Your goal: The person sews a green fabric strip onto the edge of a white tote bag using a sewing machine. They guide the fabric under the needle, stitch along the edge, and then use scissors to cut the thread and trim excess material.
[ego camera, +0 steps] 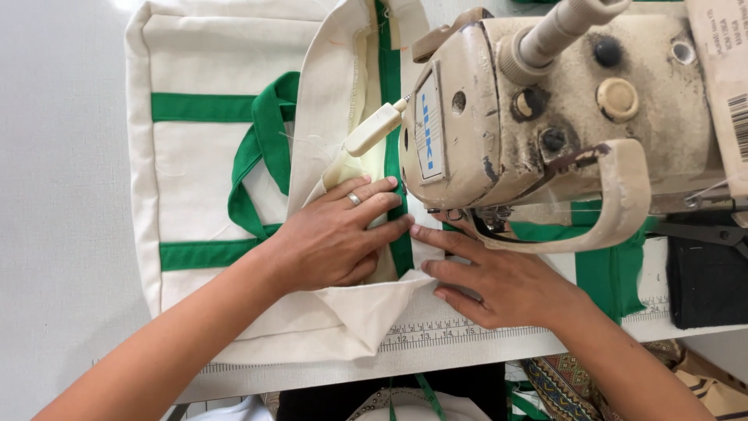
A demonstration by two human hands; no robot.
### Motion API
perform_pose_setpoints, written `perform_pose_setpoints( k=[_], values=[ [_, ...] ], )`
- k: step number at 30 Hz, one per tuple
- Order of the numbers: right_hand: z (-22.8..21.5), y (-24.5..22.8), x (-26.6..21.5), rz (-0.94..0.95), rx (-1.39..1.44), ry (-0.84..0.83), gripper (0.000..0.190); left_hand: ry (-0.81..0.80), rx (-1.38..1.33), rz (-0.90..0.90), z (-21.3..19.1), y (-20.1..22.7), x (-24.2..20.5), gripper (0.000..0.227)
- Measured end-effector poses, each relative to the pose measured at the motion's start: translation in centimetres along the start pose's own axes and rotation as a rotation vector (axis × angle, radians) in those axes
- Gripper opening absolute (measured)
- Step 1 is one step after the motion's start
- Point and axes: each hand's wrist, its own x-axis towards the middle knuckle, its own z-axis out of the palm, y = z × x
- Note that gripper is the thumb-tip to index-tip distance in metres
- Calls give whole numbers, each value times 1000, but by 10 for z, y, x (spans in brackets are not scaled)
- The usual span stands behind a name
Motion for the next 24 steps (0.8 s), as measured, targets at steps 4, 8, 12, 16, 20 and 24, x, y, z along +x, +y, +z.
perform_pose_setpoints(
  k=[4, 8, 12, 16, 20, 24],
  values=[
    [4, -3, -3, 36, 11, -18, 27, 68, -8, 30, 3, -1, -3, 42],
    [20, 3, -11, 55, -63, 80, 23, 119, 60, 29, 14, 0, -4, 44],
    [28, 7, -10, 1, -93, 233, 18, 67, 263, -171, 4, 20, -8, 34],
    [-1, -13, -5, 60, -94, 24, 24, -251, 107, -396, -70, 78, -7, 67],
    [2, -12, -6, -5, -152, 84, 23, -318, 305, -187, -48, 126, -20, 30],
    [5, -15, -10, -3, -204, 115, 20, -178, 388, 62, 0, 166, -17, 15]
  ],
)
